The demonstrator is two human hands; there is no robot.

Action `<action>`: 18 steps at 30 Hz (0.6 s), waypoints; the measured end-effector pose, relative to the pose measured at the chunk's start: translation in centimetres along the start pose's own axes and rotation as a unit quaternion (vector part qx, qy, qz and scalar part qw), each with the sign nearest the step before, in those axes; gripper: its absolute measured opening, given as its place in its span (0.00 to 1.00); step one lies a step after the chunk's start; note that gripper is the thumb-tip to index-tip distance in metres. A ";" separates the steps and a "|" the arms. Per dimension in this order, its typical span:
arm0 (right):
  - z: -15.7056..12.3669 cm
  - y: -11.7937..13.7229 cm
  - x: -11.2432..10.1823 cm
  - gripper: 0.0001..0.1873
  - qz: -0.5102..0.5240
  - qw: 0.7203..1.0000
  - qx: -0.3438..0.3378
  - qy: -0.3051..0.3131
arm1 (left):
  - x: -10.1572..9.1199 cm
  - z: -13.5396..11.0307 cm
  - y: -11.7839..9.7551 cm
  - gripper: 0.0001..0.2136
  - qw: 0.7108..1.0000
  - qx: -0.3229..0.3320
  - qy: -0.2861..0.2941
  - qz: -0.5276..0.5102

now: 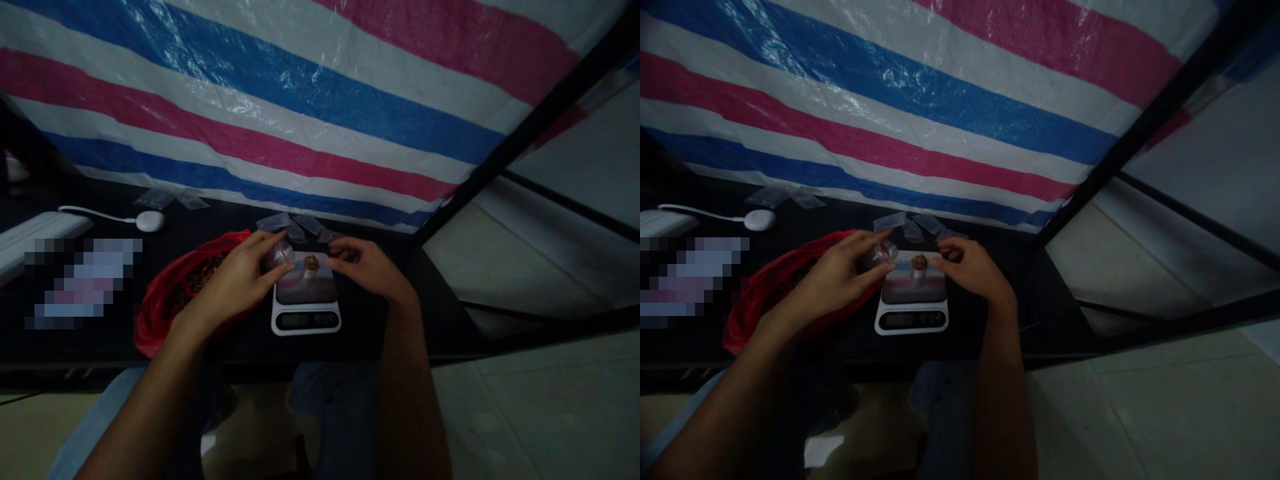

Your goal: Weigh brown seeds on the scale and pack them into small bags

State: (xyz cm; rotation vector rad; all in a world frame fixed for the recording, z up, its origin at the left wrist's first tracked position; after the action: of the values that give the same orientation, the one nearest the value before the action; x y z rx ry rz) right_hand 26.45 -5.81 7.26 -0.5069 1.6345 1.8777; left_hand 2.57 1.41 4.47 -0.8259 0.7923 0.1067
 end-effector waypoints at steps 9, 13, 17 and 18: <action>1.1 -2.8 2.8 0.17 0.031 0.995 -0.009 0.098 | 1.4 -0.5 1.3 0.35 0.995 -0.028 0.093 0.022; 1.0 -1.9 2.6 0.15 0.024 0.996 -0.021 0.087 | 1.5 -0.3 1.1 0.34 0.996 -0.039 0.083 0.021; 0.9 -1.3 2.5 0.14 0.014 0.997 -0.036 0.067 | 2.1 -0.2 1.4 0.30 0.996 -0.019 0.085 0.015; 0.9 -1.2 2.6 0.14 0.011 0.997 -0.040 0.065 | 2.2 -0.1 1.4 0.29 0.996 -0.013 0.086 0.012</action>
State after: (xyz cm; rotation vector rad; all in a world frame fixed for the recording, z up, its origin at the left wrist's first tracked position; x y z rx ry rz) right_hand 25.43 -4.33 4.87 -0.6587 1.6574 1.9692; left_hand 3.54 1.81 2.09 -0.8591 0.9645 0.0683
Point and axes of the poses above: each hand's wrist, its own z-axis towards the middle knuckle, its own x-axis out of the palm, y = z × x, the point moved 1 cm from there along z, towards the middle knuckle, and after that the axes turned 1 degree about -x, right-handed, at the moved point
